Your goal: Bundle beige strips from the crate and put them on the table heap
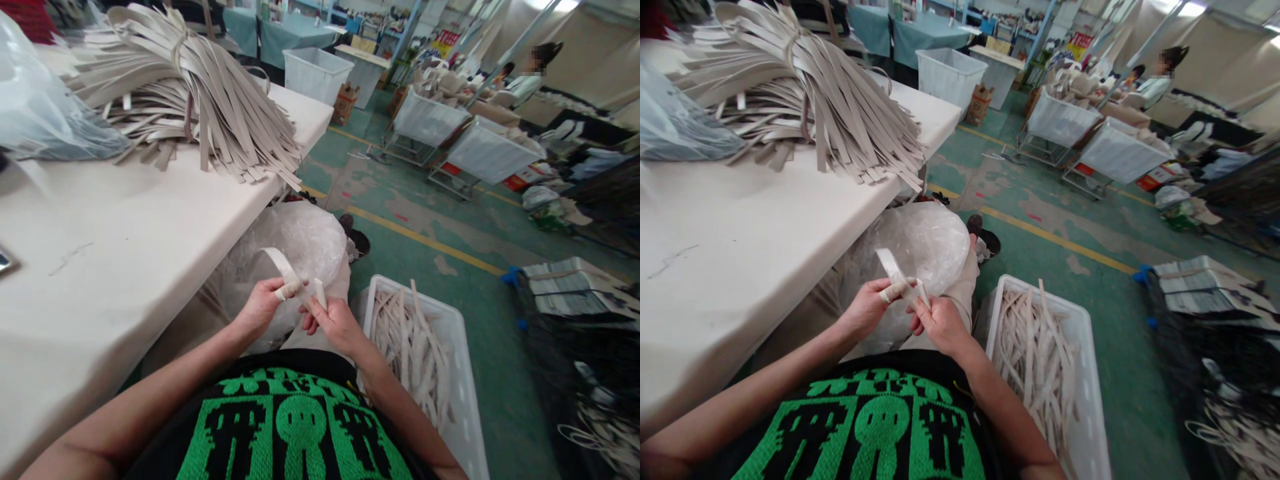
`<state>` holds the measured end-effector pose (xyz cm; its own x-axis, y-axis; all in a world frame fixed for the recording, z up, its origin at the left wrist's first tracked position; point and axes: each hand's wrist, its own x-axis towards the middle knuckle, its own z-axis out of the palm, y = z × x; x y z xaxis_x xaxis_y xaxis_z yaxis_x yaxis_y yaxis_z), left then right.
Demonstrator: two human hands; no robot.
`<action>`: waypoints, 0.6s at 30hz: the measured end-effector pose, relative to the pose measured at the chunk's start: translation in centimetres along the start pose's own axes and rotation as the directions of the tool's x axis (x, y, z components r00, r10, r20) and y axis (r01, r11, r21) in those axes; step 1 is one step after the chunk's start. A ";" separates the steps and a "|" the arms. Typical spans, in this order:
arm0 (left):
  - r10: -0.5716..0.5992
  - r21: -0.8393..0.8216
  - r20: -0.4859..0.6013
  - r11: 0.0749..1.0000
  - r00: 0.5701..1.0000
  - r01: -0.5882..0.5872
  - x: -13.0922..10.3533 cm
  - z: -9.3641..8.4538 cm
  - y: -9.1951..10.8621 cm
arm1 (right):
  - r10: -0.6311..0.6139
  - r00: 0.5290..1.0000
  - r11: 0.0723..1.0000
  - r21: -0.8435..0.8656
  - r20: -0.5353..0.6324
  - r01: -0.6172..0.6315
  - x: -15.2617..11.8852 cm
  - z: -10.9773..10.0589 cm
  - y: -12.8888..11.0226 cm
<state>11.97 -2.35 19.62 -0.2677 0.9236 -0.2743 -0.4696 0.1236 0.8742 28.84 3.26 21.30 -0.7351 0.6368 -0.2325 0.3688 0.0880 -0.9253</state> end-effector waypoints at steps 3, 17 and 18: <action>-0.035 -0.026 0.095 0.999 0.995 0.038 -0.5 0.6 -0.2 | -0.041 0.999 0.997 0.070 -0.012 0.041 0.6 0.0 -0.3; -0.307 -0.217 0.246 0.907 0.920 0.361 -2.4 0.9 0.4 | -0.437 0.889 0.894 0.041 -0.139 0.446 5.1 -0.6 0.5; -0.322 -0.225 0.254 0.897 0.912 0.380 -2.4 0.7 0.0 | -0.422 0.895 0.899 0.059 -0.145 0.434 5.3 -0.3 0.6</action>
<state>13.22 -4.31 20.58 0.1211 0.8948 -0.4297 -0.7122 0.3798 0.5903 25.40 6.92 19.59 -0.7311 0.6437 0.2263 -0.0208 0.3105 -0.9504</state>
